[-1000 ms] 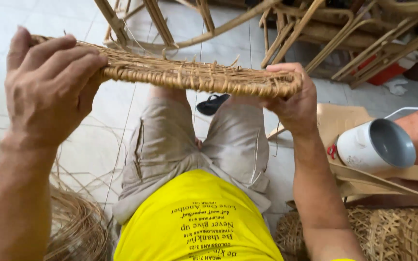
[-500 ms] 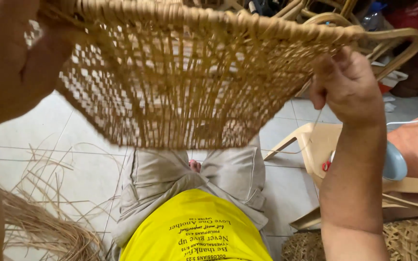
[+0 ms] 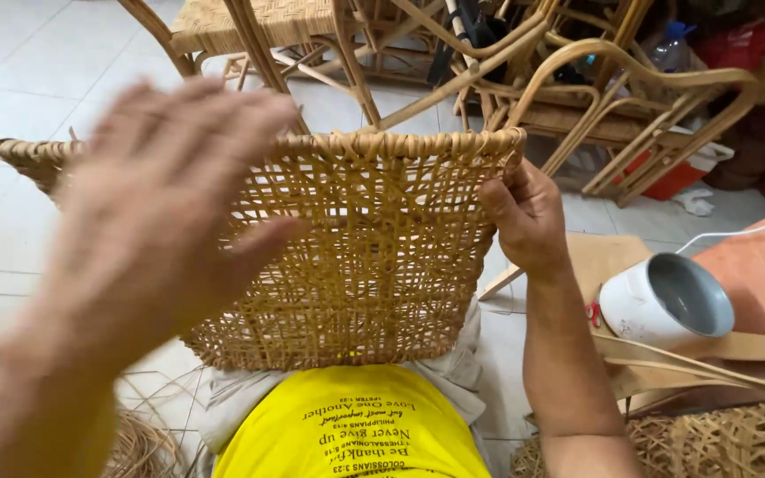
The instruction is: Weaving rattan strips into a frame to create a basket or furniture component.
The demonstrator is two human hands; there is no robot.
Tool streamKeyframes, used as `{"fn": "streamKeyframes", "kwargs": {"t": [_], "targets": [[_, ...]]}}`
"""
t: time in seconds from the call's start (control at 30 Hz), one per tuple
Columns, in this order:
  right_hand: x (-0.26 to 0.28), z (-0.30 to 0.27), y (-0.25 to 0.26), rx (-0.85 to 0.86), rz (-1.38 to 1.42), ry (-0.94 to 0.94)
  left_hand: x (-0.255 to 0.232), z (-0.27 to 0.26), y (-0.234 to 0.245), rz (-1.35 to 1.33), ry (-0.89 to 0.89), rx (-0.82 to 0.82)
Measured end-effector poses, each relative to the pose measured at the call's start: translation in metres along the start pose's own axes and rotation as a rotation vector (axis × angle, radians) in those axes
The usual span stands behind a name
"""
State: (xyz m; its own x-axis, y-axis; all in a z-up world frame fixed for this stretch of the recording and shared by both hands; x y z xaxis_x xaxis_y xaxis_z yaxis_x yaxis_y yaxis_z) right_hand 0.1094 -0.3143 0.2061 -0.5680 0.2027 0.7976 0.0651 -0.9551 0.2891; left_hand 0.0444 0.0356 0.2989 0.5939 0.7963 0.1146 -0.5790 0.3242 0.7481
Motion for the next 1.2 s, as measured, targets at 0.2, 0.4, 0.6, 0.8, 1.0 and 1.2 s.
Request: {"fn": "streamKeyframes", "kwargs": {"t": [0.2, 0.4, 0.6, 0.8, 1.0, 1.2], "targets": [[-0.021, -0.011, -0.001, -0.117, 0.113, 0.072, -0.048, 0.024, -0.050, 0.039, -0.116, 0.037], [-0.029, -0.017, -0.003, -0.159, 0.144, 0.109, -0.034, 0.020, -0.052, 0.119, -0.128, 0.060], [-0.029, -0.015, -0.014, -0.164, 0.183, 0.112, -0.017, 0.007, -0.036, 0.078, -0.087, -0.051], [-0.042, -0.012, -0.025, -0.199, 0.251, 0.104, -0.003, 0.011, -0.048, 0.010, -0.061, -0.044], [-0.075, -0.032, -0.037, -0.251, 0.062, -0.085, 0.035, 0.019, -0.086, -0.038, -0.042, 0.006], [-0.095, -0.060, -0.058, -0.079, 0.034, -0.282, 0.065, 0.034, -0.123, -0.270, 0.086, 0.098]]}}
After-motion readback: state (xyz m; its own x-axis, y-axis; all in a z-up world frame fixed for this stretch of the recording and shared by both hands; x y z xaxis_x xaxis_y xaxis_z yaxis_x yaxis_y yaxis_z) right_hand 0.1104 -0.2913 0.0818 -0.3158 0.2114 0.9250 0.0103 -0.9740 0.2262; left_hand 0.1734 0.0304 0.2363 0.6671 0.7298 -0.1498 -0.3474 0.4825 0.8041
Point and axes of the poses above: each hand's wrist, its own z-axis towards the middle knuckle, its own y-axis out of the back of the hand, x = y × z, the point moved 2 cm from there along z, towards the middle knuckle
